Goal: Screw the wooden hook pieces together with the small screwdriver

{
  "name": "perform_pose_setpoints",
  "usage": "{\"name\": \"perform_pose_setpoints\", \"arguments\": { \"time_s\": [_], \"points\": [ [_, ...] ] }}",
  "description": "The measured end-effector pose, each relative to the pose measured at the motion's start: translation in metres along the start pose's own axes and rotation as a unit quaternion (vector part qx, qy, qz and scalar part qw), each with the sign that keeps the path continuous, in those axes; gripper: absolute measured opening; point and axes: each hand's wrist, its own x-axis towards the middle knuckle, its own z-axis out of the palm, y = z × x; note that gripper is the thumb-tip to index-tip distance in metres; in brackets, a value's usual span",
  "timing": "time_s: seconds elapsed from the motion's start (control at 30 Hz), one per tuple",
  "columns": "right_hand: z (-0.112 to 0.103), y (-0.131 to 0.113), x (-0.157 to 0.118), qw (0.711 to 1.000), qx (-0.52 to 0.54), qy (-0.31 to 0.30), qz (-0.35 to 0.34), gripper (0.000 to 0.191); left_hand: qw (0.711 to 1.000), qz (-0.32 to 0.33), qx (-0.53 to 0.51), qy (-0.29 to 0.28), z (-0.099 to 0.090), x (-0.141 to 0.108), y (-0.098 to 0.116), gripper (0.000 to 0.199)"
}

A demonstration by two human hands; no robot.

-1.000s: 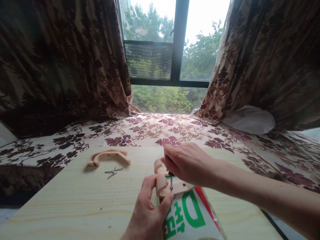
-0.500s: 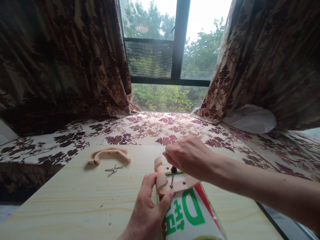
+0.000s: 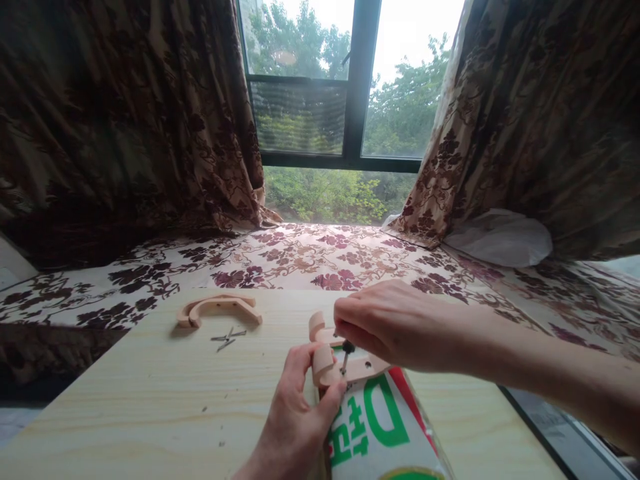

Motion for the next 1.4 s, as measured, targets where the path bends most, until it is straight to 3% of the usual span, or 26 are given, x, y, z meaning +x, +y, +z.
{"name": "perform_pose_setpoints", "arguments": {
  "time_s": [0.17, 0.37, 0.47, 0.53, 0.67, 0.77, 0.97, 1.13, 1.4],
  "points": [
    [0.008, -0.003, 0.002, 0.996, -0.034, 0.038, 0.076, 0.032, 1.000, 0.011, 0.002, 0.008, 0.002, 0.001, -0.004, 0.034],
    [-0.011, -0.008, -0.006, 0.999, 0.009, 0.002, -0.039, 0.019, 1.000, -0.001, -0.002, 0.012, 0.002, 0.001, -0.002, 0.043],
    [-0.011, -0.005, -0.006, 0.998, 0.019, -0.009, -0.061, 0.021, 1.000, -0.002, -0.005, 0.006, 0.003, 0.001, -0.001, 0.043],
    [-0.005, -0.002, -0.003, 0.999, 0.016, 0.004, -0.039, 0.022, 1.000, 0.001, -0.010, 0.009, 0.003, 0.001, -0.002, 0.045],
    [0.010, 0.002, 0.005, 0.996, -0.017, 0.062, 0.068, 0.029, 1.000, 0.009, -0.019, 0.014, 0.004, 0.001, -0.004, 0.045],
    [0.009, 0.001, 0.005, 0.993, -0.033, 0.056, 0.099, 0.032, 1.000, 0.013, -0.007, 0.019, 0.004, 0.001, -0.004, 0.044],
    [-0.015, 0.000, -0.010, 0.998, 0.048, 0.004, -0.041, 0.014, 1.000, 0.007, -0.014, 0.015, 0.004, 0.001, 0.003, 0.042],
    [-0.015, 0.002, -0.011, 0.995, 0.069, -0.023, -0.070, 0.017, 1.000, -0.008, -0.018, 0.017, 0.004, 0.001, 0.008, 0.042],
    [0.003, 0.003, -0.003, 0.993, 0.058, 0.049, 0.089, 0.024, 1.000, 0.016, -0.004, 0.022, 0.004, 0.003, 0.004, 0.039]
  ]
}}
